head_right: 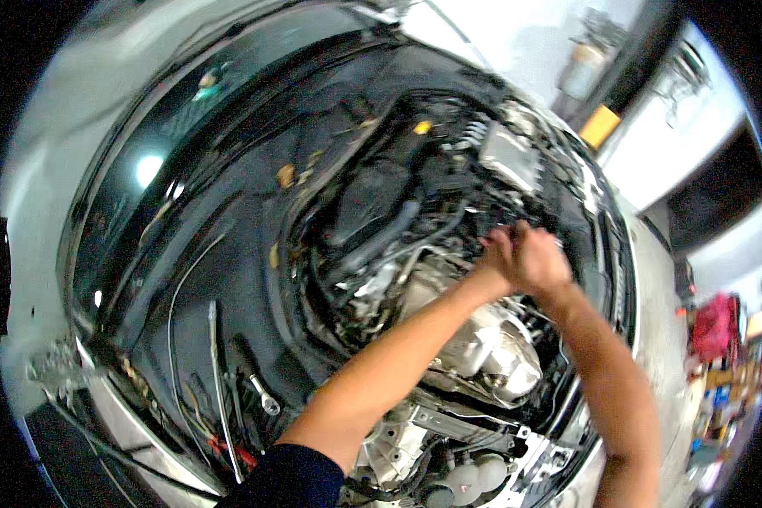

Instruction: The person uses a socket wrench and a screwdriver to loosen and tighten various bolts and components on the engine block of a car.

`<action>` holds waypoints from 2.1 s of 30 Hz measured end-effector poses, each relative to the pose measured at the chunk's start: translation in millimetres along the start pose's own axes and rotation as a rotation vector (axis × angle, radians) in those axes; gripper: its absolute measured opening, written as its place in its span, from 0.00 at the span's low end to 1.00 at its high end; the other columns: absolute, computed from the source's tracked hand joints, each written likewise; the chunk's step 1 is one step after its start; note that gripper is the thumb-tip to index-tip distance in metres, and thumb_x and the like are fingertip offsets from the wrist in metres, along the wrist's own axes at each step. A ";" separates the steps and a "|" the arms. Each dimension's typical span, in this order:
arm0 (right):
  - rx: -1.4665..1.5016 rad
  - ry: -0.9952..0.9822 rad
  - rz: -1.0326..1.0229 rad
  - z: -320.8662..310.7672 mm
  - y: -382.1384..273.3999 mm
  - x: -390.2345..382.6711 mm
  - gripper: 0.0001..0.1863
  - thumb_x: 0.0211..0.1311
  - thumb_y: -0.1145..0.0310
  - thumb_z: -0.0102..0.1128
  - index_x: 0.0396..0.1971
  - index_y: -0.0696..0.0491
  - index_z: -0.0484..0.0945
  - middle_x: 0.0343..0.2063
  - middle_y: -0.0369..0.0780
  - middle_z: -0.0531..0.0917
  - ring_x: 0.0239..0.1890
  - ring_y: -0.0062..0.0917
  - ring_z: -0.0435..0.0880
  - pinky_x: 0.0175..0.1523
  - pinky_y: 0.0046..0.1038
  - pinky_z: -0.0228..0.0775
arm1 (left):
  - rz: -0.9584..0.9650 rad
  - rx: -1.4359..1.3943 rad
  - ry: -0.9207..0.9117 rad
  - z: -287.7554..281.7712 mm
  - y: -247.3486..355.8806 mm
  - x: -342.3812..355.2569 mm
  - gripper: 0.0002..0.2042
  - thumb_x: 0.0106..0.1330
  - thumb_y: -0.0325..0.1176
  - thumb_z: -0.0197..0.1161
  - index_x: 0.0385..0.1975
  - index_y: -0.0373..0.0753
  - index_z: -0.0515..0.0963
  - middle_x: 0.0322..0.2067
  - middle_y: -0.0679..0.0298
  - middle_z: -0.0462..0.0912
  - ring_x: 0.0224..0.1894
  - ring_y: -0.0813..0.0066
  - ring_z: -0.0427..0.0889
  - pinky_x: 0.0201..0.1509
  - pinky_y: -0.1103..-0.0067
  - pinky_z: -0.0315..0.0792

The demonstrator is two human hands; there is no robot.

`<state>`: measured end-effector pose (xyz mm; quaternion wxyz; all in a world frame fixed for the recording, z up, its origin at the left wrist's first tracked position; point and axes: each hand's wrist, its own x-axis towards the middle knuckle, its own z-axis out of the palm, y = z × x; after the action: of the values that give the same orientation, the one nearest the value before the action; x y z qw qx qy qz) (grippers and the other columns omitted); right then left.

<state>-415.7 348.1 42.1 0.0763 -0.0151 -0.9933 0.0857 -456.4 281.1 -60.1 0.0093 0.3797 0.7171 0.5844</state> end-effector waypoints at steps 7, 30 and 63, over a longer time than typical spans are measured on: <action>-0.220 -0.182 -0.574 -25.6 -16.1 48.3 0.17 0.59 0.55 0.56 0.27 0.56 0.75 0.25 0.52 0.80 0.29 0.49 0.80 0.35 0.44 0.73 | -0.036 -0.188 0.083 -30.2 -1.0 -2.7 0.27 0.58 0.34 0.60 0.56 0.33 0.60 0.54 0.40 0.64 0.60 0.42 0.63 0.62 0.62 0.63; -0.359 -0.249 0.311 4.1 -133.5 41.6 0.26 0.59 0.49 0.55 0.36 0.60 0.82 0.42 0.53 0.82 0.48 0.46 0.81 0.53 0.41 0.73 | -0.447 0.715 0.919 -247.5 59.1 -259.1 0.18 0.59 0.24 0.57 0.50 0.30 0.67 0.51 0.45 0.68 0.58 0.46 0.64 0.63 0.59 0.57; -0.181 0.212 -0.029 -47.8 207.9 -95.9 0.31 0.45 0.60 0.71 0.50 0.55 0.72 0.51 0.48 0.75 0.57 0.42 0.71 0.63 0.41 0.61 | 0.164 0.967 -0.395 -55.9 95.3 26.7 0.08 0.54 0.32 0.63 0.30 0.36 0.75 0.31 0.53 0.83 0.36 0.53 0.83 0.43 0.62 0.73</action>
<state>-310.1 556.8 38.5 0.1803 -0.0166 -0.9834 -0.0073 -450.1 252.2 49.7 -0.0775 0.4984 0.8573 0.1031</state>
